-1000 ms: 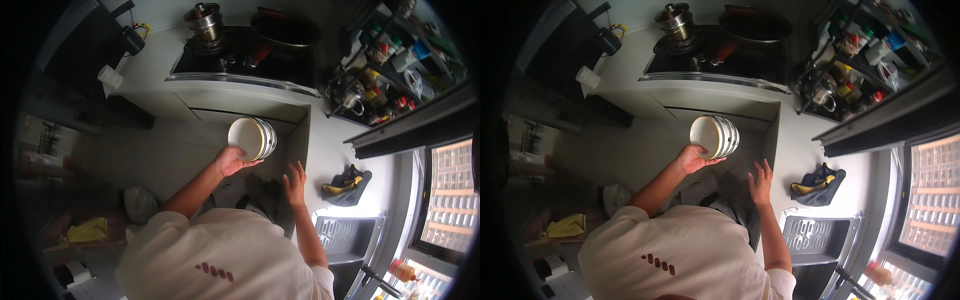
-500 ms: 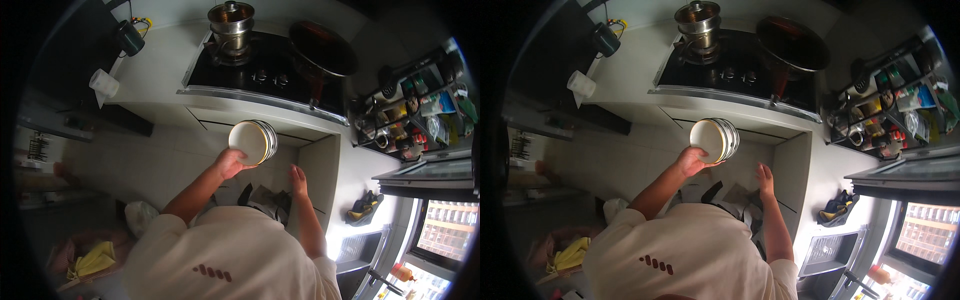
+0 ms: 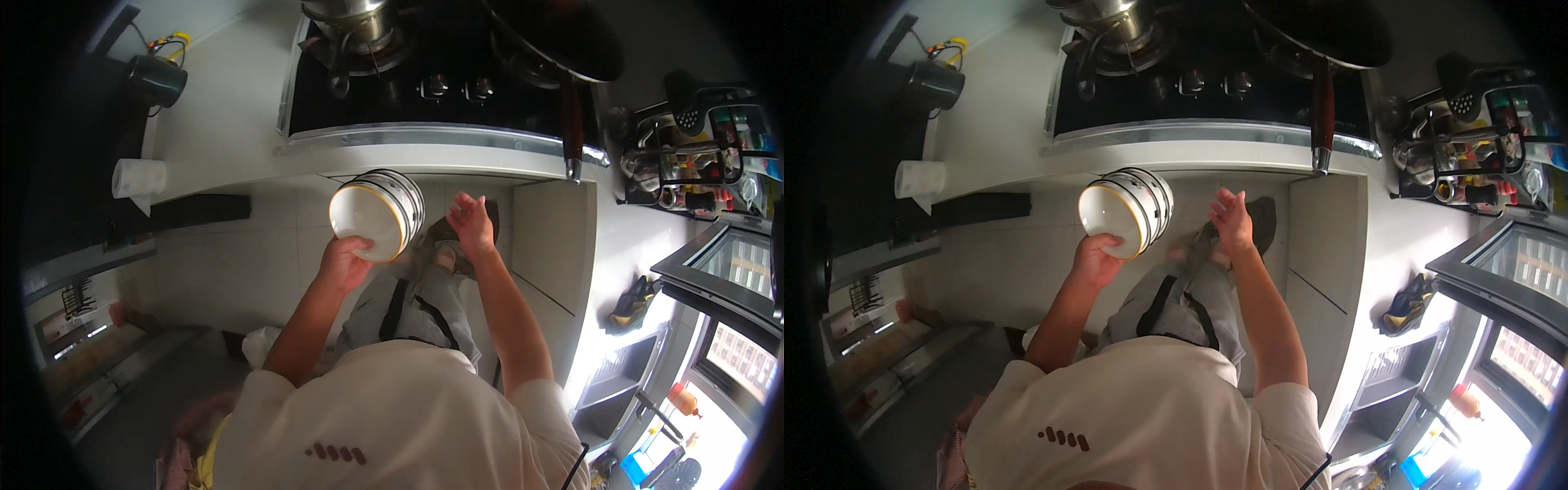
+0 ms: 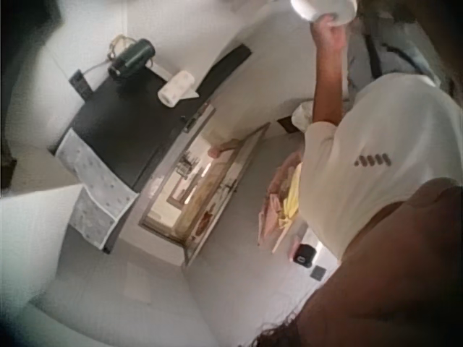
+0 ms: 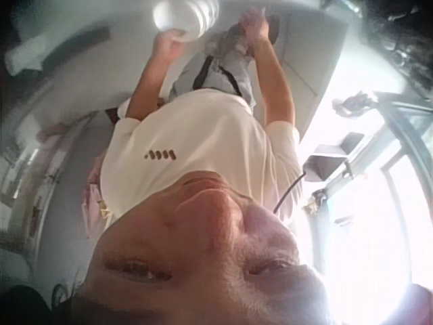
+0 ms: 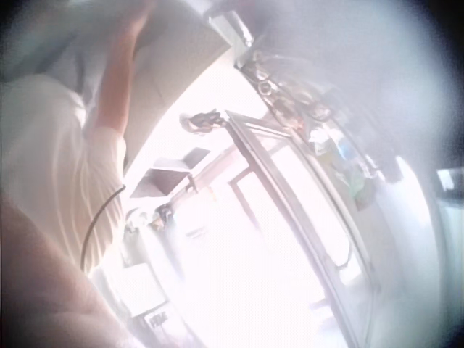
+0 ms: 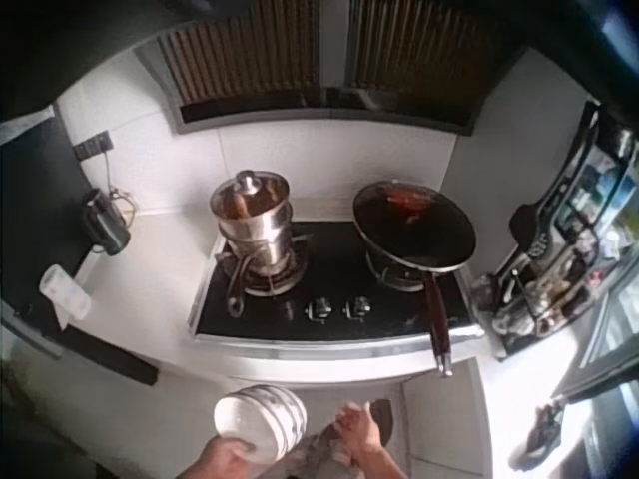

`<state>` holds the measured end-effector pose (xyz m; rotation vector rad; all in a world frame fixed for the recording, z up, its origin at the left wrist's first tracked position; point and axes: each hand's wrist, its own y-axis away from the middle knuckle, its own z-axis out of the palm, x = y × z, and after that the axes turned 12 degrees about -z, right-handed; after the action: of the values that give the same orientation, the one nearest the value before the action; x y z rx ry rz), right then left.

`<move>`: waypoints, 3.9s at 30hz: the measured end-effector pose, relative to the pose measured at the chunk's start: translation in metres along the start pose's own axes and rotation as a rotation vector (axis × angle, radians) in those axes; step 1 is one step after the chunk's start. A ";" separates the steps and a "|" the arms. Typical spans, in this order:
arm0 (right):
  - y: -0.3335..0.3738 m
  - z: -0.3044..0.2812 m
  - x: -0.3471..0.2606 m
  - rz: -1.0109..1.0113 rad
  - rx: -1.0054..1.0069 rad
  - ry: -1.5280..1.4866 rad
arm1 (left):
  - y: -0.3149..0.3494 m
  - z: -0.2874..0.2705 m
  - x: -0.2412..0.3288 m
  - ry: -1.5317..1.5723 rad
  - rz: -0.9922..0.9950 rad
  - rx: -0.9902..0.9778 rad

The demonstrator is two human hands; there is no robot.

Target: The person washes a stack of bowls in the sink using a sponge and water, then dries them with a cloth and places them in a cabinet. The person also wipes the countertop and a spice rack with a paper towel.

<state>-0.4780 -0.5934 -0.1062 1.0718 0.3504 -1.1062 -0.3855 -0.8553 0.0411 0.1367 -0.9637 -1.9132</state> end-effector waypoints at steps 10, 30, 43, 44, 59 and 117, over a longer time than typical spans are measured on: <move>-0.087 0.073 0.018 -0.151 0.216 -0.709 | -0.014 0.006 0.001 0.003 -0.017 0.072; -0.078 0.059 0.030 -0.171 0.340 -0.720 | -0.018 0.030 -0.006 -0.058 -0.022 0.063; 0.031 -0.030 0.036 0.078 0.225 0.135 | -0.039 0.019 -0.027 -0.145 -0.197 0.123; 0.037 -0.036 0.035 0.115 0.215 0.185 | -0.040 0.021 -0.030 -0.156 -0.211 0.127; 0.096 -0.053 -0.045 -0.189 -0.030 0.483 | -0.100 0.010 -0.079 -0.346 -0.316 0.134; -0.015 -0.175 -0.024 0.122 0.154 0.712 | -0.226 0.034 -0.222 -0.790 -0.371 0.440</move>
<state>-0.4564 -0.4344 -0.1825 1.5912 0.7565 -0.6178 -0.4403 -0.6073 -0.1515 -0.2235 -2.0016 -2.0873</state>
